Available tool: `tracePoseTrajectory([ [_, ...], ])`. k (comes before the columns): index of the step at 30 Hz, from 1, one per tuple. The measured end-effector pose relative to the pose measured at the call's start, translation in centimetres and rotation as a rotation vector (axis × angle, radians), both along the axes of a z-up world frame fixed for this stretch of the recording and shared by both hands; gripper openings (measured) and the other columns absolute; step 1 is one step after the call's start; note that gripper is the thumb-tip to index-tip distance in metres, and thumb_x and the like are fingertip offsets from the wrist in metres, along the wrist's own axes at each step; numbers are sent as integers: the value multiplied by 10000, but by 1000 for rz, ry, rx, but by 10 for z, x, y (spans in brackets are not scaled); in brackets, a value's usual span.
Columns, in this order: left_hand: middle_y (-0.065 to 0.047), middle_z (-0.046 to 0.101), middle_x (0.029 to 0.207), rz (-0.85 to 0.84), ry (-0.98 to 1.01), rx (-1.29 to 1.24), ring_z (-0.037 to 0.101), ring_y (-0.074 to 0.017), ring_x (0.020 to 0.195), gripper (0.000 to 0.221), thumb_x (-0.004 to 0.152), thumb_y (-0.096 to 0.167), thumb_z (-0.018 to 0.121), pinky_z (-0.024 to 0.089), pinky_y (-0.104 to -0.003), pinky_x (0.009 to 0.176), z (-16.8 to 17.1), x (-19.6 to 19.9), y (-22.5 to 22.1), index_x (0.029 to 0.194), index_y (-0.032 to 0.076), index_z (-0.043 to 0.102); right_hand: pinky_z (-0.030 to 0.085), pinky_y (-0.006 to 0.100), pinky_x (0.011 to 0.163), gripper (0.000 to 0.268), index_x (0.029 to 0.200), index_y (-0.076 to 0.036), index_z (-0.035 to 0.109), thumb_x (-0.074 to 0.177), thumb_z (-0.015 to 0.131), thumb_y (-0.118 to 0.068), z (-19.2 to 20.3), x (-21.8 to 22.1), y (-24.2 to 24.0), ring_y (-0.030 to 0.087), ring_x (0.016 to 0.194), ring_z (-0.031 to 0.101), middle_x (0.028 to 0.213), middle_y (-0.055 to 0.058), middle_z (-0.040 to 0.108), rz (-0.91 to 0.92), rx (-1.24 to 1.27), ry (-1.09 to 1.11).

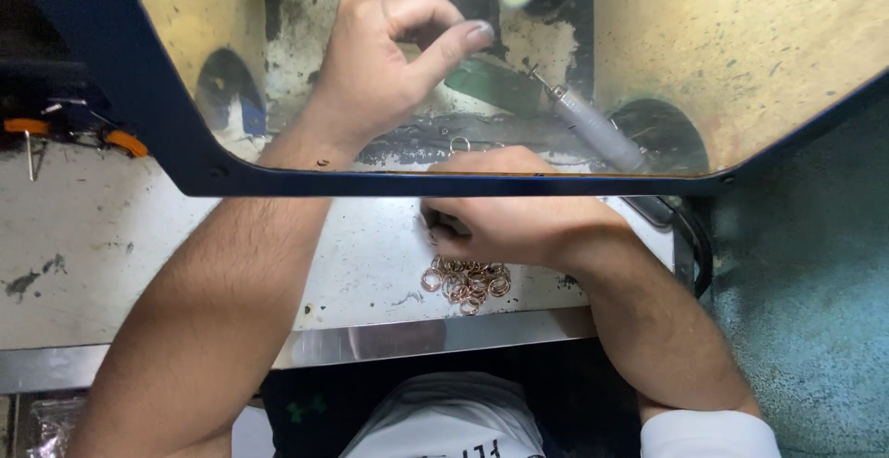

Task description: Polishing a small jewelry component using a rotating polishing wheel inside a protective hood.

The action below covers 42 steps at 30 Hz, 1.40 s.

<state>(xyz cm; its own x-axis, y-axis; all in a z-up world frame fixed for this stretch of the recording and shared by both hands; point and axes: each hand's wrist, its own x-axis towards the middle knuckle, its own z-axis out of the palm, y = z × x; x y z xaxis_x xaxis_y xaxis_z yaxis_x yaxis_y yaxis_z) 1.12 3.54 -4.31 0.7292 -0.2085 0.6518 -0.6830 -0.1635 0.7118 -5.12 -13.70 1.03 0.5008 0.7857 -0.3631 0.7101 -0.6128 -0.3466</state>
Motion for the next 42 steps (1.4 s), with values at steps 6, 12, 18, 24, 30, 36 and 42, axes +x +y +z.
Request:
tracePoseTrajectory([
  [6,-52,718,859,-34,67,0,647,-145,786,208,1045,179,712,489,-278,661,12,-5,1,899,38,757,573,302,831,137,964,-43,718,846,672,9,8,29,-39,167,853,718,929,69,756,-365,668,-136],
  [12,-33,712,994,-168,247,78,659,-101,877,292,828,173,927,572,-189,621,30,-16,-7,1038,83,745,552,295,977,210,1177,-54,651,979,603,-3,-21,52,-57,169,1064,680,1147,88,726,-713,972,14],
  [18,-92,727,870,-104,72,-66,692,-214,732,194,812,54,911,566,-329,696,24,-6,-14,917,51,748,592,361,819,187,1101,-39,742,925,747,-100,-15,49,-46,230,934,757,982,160,770,-663,994,-178],
  [24,-90,741,927,-108,103,-107,692,-189,751,176,818,47,878,571,-329,712,40,-10,-11,951,54,763,612,343,829,196,1059,-26,760,871,812,-33,-2,44,-47,180,903,753,951,149,787,-649,1127,-61],
  [30,-83,747,929,-151,166,-136,702,-175,788,121,852,29,835,587,-321,744,41,-5,-9,950,63,774,599,312,730,150,973,-25,776,831,801,14,-1,47,-55,156,808,729,865,141,774,-623,1143,-16],
  [36,-78,751,911,-166,180,-168,715,-189,786,107,839,38,838,600,-337,747,50,-3,-8,919,83,782,599,329,715,163,962,-29,785,812,827,19,9,52,-52,162,806,726,898,141,774,-564,1146,-54],
  [42,-74,747,879,-187,182,-170,704,-184,769,69,853,50,813,587,-349,742,62,-1,-6,894,94,779,585,312,675,148,991,-55,797,847,803,-22,16,57,-54,174,777,727,937,139,783,-485,1122,-119],
])
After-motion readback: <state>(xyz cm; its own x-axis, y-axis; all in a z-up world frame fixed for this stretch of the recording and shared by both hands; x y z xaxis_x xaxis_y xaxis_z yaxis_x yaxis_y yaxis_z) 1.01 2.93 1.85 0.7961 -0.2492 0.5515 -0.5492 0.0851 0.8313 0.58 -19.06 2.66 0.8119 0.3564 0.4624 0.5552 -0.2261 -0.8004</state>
